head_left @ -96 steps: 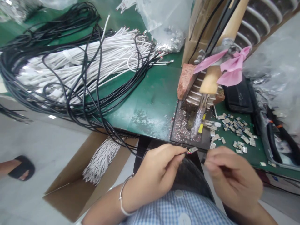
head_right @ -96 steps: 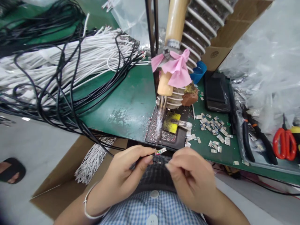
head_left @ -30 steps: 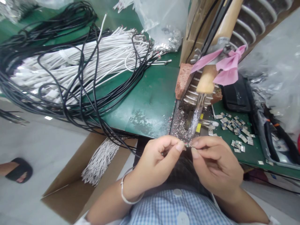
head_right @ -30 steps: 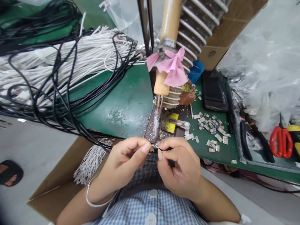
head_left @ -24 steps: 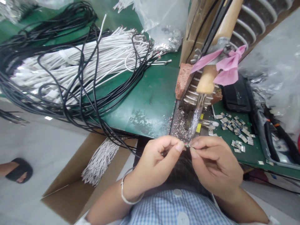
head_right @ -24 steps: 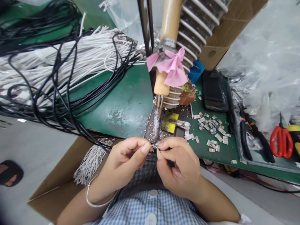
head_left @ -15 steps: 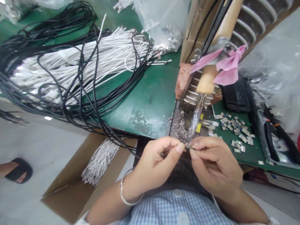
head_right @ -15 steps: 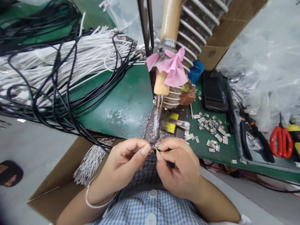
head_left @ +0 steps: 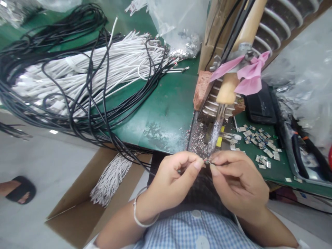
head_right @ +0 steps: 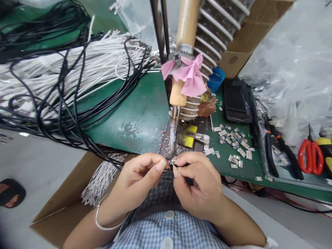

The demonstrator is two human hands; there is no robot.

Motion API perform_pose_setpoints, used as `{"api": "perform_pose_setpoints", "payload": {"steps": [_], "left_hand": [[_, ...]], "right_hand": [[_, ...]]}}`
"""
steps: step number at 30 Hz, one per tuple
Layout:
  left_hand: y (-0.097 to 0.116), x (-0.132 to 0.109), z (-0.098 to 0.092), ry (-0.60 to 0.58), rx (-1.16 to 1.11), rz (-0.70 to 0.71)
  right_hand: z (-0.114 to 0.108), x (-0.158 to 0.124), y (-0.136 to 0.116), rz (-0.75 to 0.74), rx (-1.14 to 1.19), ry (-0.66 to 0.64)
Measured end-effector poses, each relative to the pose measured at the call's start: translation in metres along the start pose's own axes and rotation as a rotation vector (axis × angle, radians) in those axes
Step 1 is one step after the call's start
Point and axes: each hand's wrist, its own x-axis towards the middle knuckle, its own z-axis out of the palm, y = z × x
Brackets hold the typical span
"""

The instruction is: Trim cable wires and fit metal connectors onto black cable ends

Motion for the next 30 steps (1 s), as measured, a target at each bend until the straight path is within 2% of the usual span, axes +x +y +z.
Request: {"api": "perform_pose_setpoints", "payload": {"steps": [10, 20, 30], "left_hand": [[-0.0048, -0.0005, -0.0001, -0.023, -0.027, -0.002], [-0.0039, 0.0007, 0.0034, 0.025, -0.047, -0.063], [-0.0061, -0.0036, 0.0027, 0.004, -0.048, -0.055]], "right_hand": [[-0.0003, 0.0016, -0.0003, 0.061, 0.013, -0.022], [0.0011, 0.0041, -0.0026, -0.014, -0.081, 0.006], [-0.0036, 0.0018, -0.0048, -0.053, -0.068, -0.069]]}}
